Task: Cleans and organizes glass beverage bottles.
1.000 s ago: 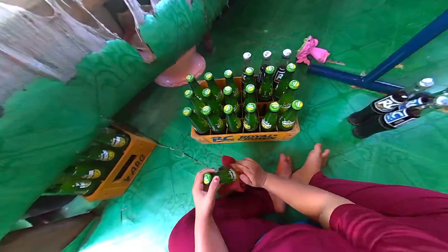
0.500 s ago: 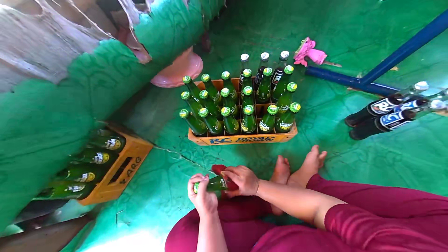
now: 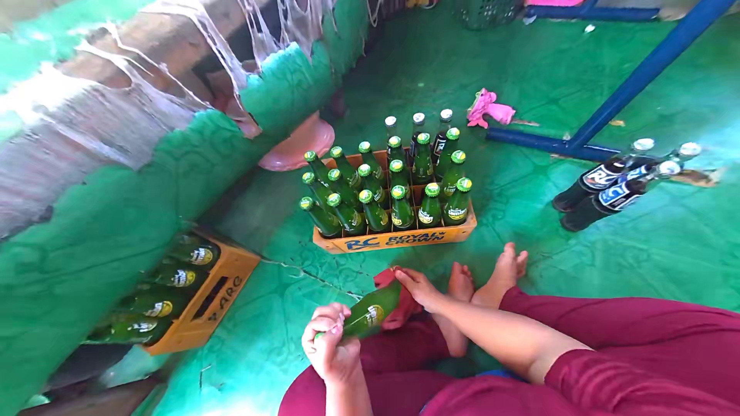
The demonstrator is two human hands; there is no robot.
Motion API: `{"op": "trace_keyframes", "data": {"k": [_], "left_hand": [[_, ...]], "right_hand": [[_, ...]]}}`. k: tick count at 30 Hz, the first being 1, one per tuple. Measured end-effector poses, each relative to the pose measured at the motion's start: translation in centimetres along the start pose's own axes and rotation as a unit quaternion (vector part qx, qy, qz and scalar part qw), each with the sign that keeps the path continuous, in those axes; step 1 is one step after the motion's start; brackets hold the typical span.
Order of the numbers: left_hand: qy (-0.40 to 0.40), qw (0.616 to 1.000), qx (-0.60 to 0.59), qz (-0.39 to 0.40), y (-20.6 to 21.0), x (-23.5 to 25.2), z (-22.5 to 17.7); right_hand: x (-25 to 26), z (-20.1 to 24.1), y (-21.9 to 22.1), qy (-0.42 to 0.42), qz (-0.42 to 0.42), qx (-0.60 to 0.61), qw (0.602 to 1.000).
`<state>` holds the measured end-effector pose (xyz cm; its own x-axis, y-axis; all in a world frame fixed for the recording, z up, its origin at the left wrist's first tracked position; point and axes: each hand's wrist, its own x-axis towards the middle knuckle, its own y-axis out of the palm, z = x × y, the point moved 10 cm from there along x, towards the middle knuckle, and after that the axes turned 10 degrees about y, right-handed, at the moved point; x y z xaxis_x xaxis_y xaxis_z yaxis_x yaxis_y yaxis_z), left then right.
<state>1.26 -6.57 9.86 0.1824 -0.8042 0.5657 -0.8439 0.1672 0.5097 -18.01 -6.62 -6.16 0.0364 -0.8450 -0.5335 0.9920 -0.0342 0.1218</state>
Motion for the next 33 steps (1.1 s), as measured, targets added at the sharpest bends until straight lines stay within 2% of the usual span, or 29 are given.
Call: {"op": "trace_keyframes", "data": {"k": [3,5,7,10,13,15,17,19,21,23,24,29,33], "left_hand": [[0.060,0.988,0.009,0.145,4.8,0.3,-2.3],[0.088,0.971,0.030,0.220,7.5,0.2,-3.6],[0.107,0.958,0.045,0.261,9.5,0.1,-4.5],[0.129,0.948,0.068,0.282,11.4,0.5,-5.6],[0.139,0.943,0.095,0.288,13.2,2.9,-7.1],[0.165,0.943,0.095,0.274,14.7,5.1,-8.2],[0.219,0.937,0.090,0.256,16.7,7.5,-9.0],[0.266,0.933,0.086,0.228,18.9,9.7,-8.9],[0.299,0.926,0.087,0.213,21.3,11.8,-8.0],[0.310,0.921,0.081,0.222,23.8,13.4,-6.0],[0.304,0.921,0.081,0.228,24.8,14.1,-4.7],[0.216,0.946,0.102,0.221,27.4,15.8,3.9],[0.081,0.961,0.182,0.194,26.3,15.2,11.8]], "right_hand": [[-0.7,-1.5,1.0,0.177,0.014,0.126,0.976],[-1.5,-1.5,0.9,0.224,-0.001,0.143,0.964],[-2.1,-0.2,0.2,0.219,-0.021,0.102,0.970],[-2.8,2.0,-1.0,0.176,-0.037,0.007,0.984],[-4.2,4.4,-1.9,0.054,0.001,-0.062,0.997],[-5.1,4.1,-2.8,-0.023,0.021,-0.071,0.997],[-5.3,1.8,-4.6,-0.005,-0.006,-0.076,0.997],[-5.0,-1.9,-7.8,0.074,-0.098,-0.012,0.992],[-3.5,-5.9,-10.4,0.112,-0.162,0.170,0.966],[-2.9,-7.2,-10.4,0.121,-0.141,0.339,0.922],[-2.8,-7.3,-9.9,0.128,-0.118,0.387,0.905],[-2.3,-7.2,-8.6,0.150,-0.058,0.449,0.879],[-2.0,-7.7,-8.3,0.172,-0.051,0.449,0.875]]}}
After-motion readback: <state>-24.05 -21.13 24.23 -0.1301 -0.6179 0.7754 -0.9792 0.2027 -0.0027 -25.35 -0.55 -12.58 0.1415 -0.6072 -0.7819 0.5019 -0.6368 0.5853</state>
